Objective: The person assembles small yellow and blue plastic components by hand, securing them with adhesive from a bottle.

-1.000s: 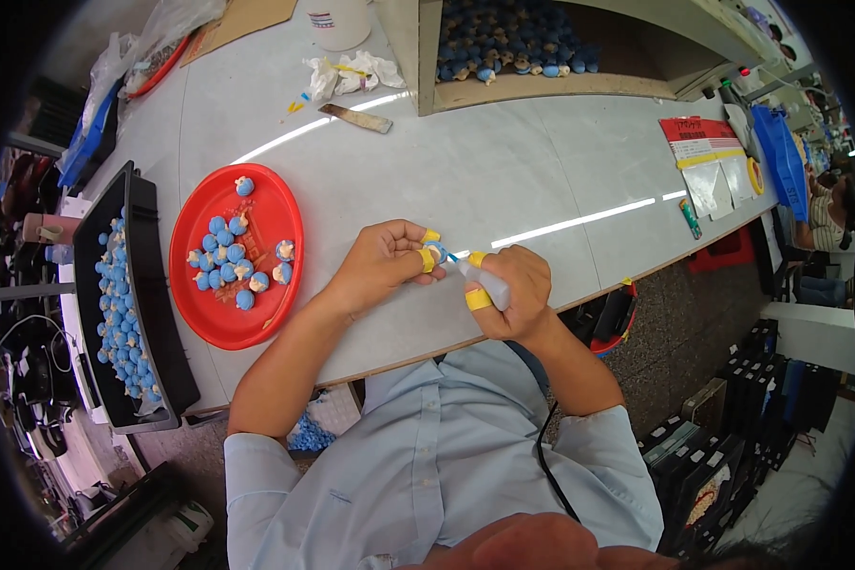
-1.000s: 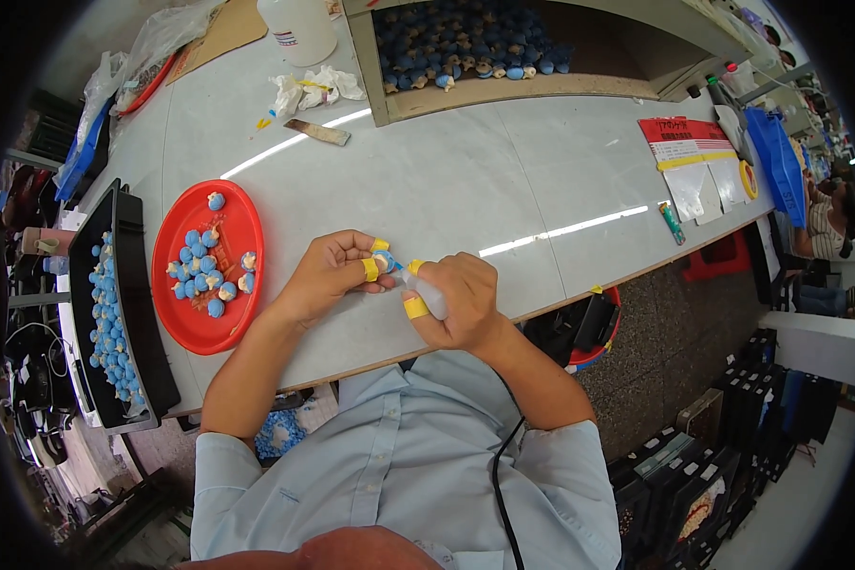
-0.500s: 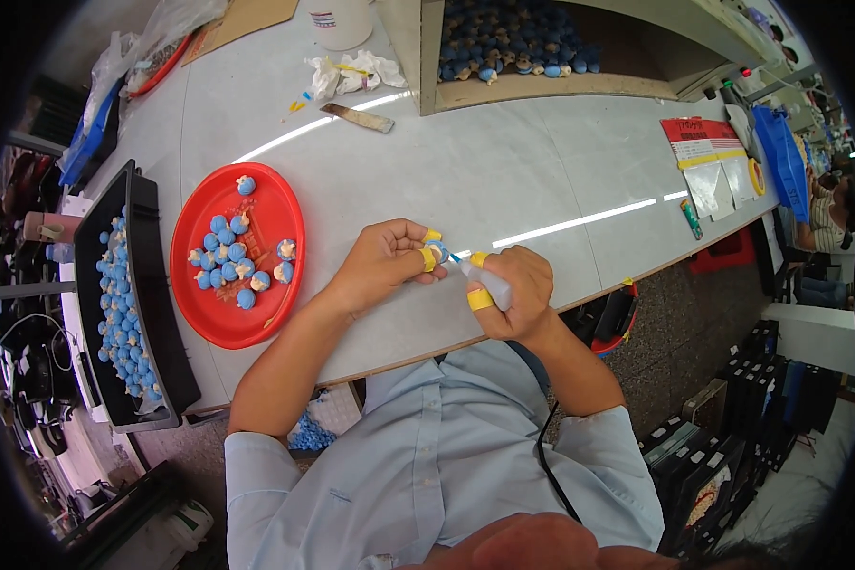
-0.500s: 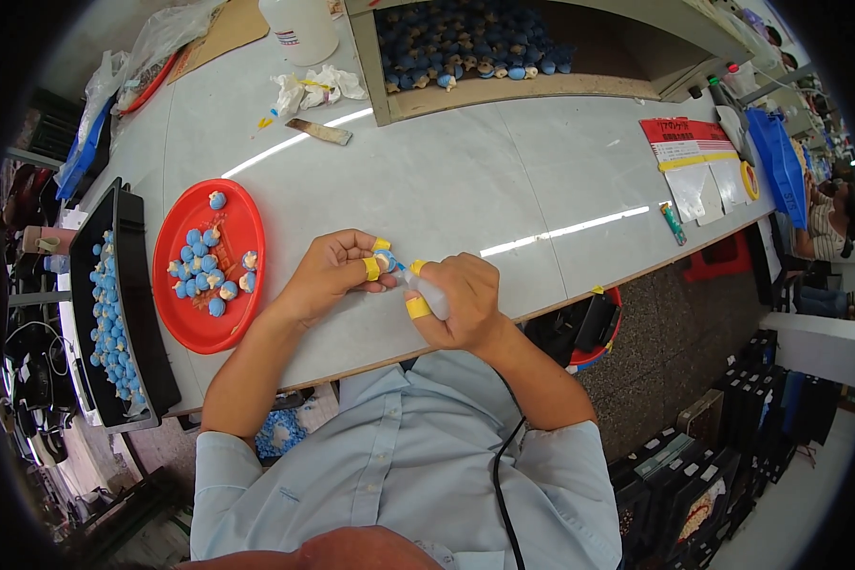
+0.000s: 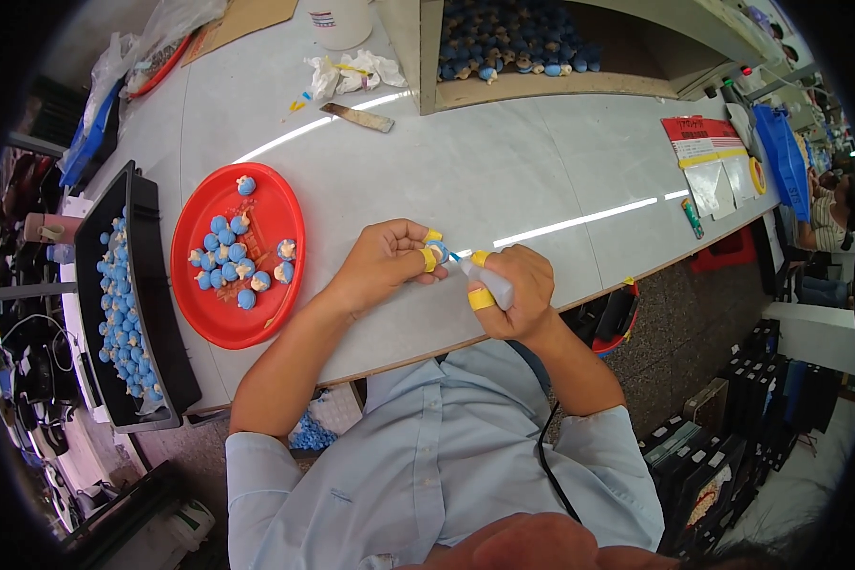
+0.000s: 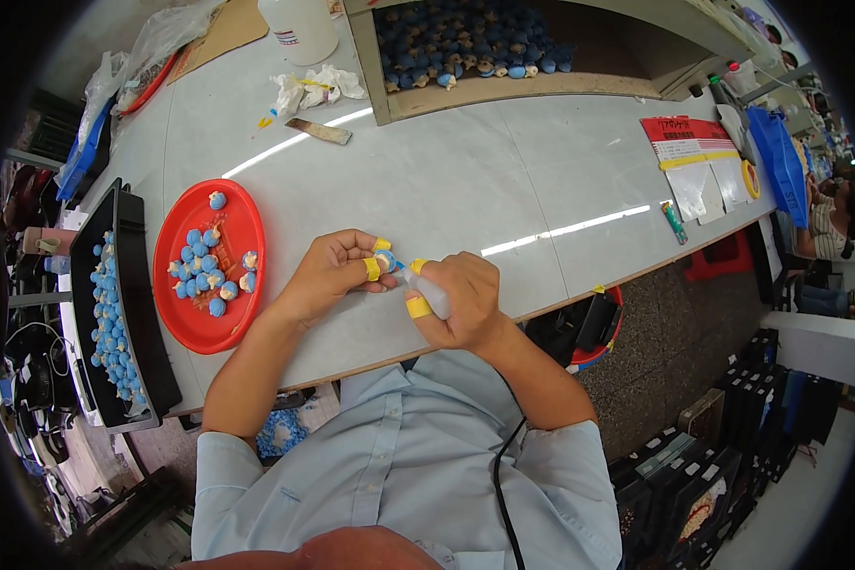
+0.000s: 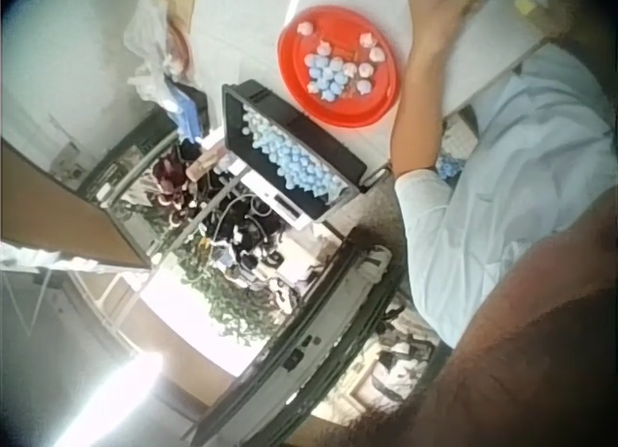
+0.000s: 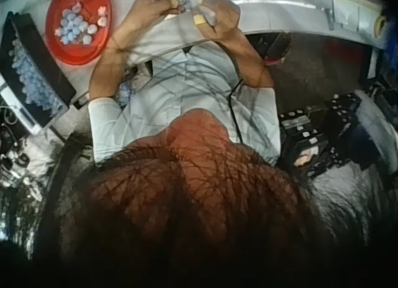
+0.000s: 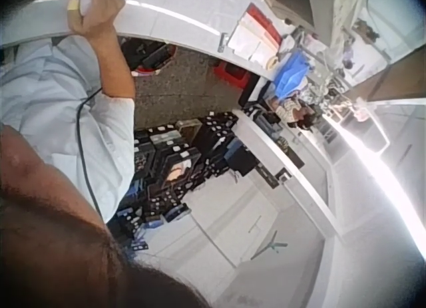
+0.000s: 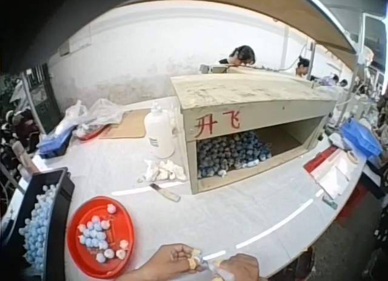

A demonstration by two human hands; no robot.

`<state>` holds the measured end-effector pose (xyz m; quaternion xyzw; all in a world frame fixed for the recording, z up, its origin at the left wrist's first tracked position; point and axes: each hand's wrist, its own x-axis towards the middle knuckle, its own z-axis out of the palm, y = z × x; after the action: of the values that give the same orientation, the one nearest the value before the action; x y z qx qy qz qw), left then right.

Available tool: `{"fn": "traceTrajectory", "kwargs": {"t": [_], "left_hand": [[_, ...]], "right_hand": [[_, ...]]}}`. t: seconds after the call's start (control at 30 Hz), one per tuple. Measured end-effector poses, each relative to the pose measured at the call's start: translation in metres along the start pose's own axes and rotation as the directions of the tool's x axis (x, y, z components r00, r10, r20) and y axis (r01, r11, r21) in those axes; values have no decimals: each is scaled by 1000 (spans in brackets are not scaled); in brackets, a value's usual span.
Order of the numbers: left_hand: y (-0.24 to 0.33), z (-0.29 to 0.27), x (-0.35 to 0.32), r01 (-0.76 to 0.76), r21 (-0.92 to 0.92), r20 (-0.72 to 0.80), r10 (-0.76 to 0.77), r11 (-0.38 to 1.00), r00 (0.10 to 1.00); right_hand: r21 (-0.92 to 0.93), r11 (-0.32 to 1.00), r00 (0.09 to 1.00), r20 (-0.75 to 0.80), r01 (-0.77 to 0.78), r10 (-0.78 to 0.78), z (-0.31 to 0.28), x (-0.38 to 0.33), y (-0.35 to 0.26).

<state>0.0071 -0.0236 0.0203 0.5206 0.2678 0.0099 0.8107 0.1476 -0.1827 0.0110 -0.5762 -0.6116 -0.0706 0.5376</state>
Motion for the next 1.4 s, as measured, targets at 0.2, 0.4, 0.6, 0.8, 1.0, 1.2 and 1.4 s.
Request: {"fn": "traceTrajectory", "kwargs": {"t": [0.2,0.4,0.6,0.8,1.0,1.2,1.4], "left_hand": [[-2,-1,0,-9,-4,7,9,1000,1000],[2,0,0,11,-7,-14,-11,1000,1000],[5,-5,-1,28,-64,-17,-29,998,999],[7,-4,-3,33,-113,-42,-38,993,998],[12,-1,2,68,-182,-39,-76,981,996],[12,-3,-2,52,-178,-20,-57,983,998],[6,-6,2,41,-266,-42,-54,963,998]], "right_hand": [[-5,1000,1000,1,1,-1,2,1,0],[155,981,985,-110,-118,136,-7,-7,5],[301,806,827,-86,-510,556,-27,-3,4],[241,733,696,-229,-636,680,-92,-3,61],[-237,609,638,-472,-757,609,-181,-25,128],[-361,598,656,-641,-716,398,-179,-30,133],[-476,737,803,-576,-479,150,-132,0,89]]}}
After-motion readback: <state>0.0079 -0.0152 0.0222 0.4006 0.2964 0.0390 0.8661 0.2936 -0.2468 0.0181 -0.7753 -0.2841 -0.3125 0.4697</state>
